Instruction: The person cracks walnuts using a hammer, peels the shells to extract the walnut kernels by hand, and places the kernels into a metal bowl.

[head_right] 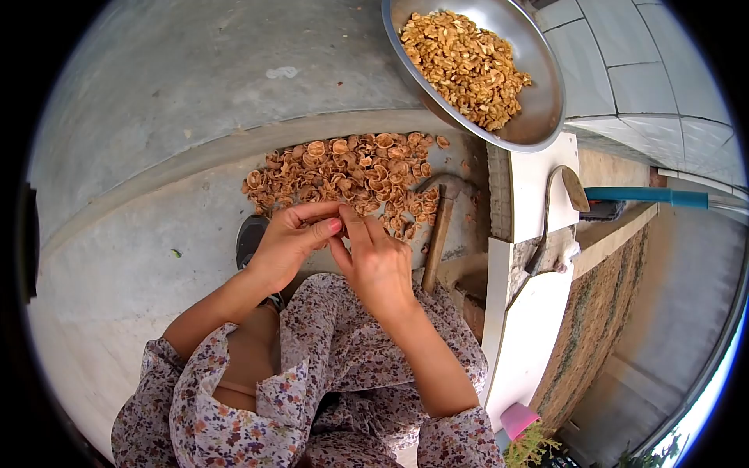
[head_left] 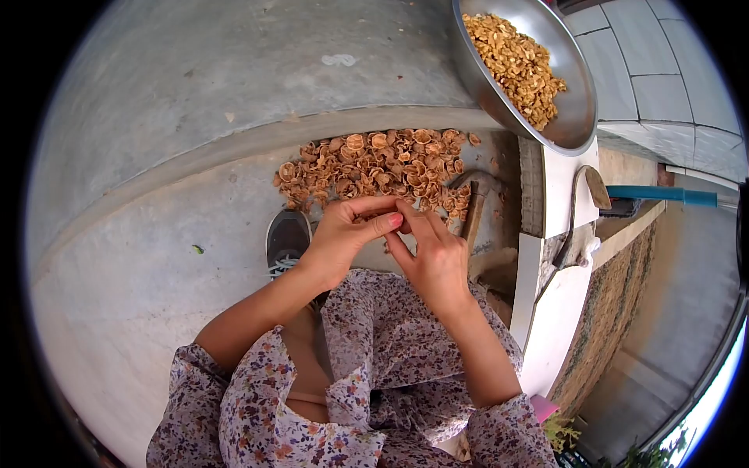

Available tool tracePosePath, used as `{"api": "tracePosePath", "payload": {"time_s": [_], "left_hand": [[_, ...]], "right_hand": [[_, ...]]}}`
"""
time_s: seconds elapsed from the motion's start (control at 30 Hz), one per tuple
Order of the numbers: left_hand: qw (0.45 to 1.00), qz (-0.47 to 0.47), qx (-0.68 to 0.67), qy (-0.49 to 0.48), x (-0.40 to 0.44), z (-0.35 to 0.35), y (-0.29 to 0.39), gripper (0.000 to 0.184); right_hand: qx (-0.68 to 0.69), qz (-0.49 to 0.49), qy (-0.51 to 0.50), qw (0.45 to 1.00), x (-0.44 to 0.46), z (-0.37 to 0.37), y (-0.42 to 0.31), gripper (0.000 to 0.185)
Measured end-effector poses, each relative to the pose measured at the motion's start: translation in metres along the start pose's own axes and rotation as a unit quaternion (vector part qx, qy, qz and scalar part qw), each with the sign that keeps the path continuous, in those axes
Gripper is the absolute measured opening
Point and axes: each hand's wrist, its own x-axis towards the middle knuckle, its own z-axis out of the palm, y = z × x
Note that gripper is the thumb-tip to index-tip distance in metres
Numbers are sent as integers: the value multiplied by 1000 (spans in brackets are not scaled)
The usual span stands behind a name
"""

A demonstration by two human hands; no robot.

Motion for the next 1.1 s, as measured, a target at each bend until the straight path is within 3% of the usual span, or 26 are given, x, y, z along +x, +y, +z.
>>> {"api": "tracePosePath", "payload": {"time_s": [0.23, 0.3, 0.63, 0.7, 0.83, 0.9, 0.93, 1.0, 1.1], "left_hand": [[988, -62, -127, 62, 2, -4, 1, 33], [1000, -3, 27, -8, 0, -4, 0, 34], [998, -18, 52, 0, 1, -11, -5, 27], [997, -45, -64, 2, 0, -10, -2, 25], [992, -46, -119, -15, 2, -10, -2, 24], [988, -68, -138, -20, 5, -15, -3, 26], [988, -67, -138, -19, 5, -18, -2, 26], [980, -78, -178, -40, 5, -20, 1, 29], [977, -72, -197, -34, 5, -12, 4, 35]], "right_hand": [[74, 24, -29, 997, 2, -6, 5, 40], [11, -8, -17, 1000, -1, -1, 6, 39], [60, -18, -40, 997, 0, -11, 8, 38], [144, 22, -65, 987, 4, -18, 7, 41], [190, 72, -80, 976, 7, -25, 4, 43], [269, 175, -82, 943, 8, -30, 3, 42], [270, 175, -83, 943, 10, -30, 4, 42], [210, 206, 10, 956, 14, -31, 6, 40], [205, 197, -2, 959, 9, -24, 11, 42]]}}
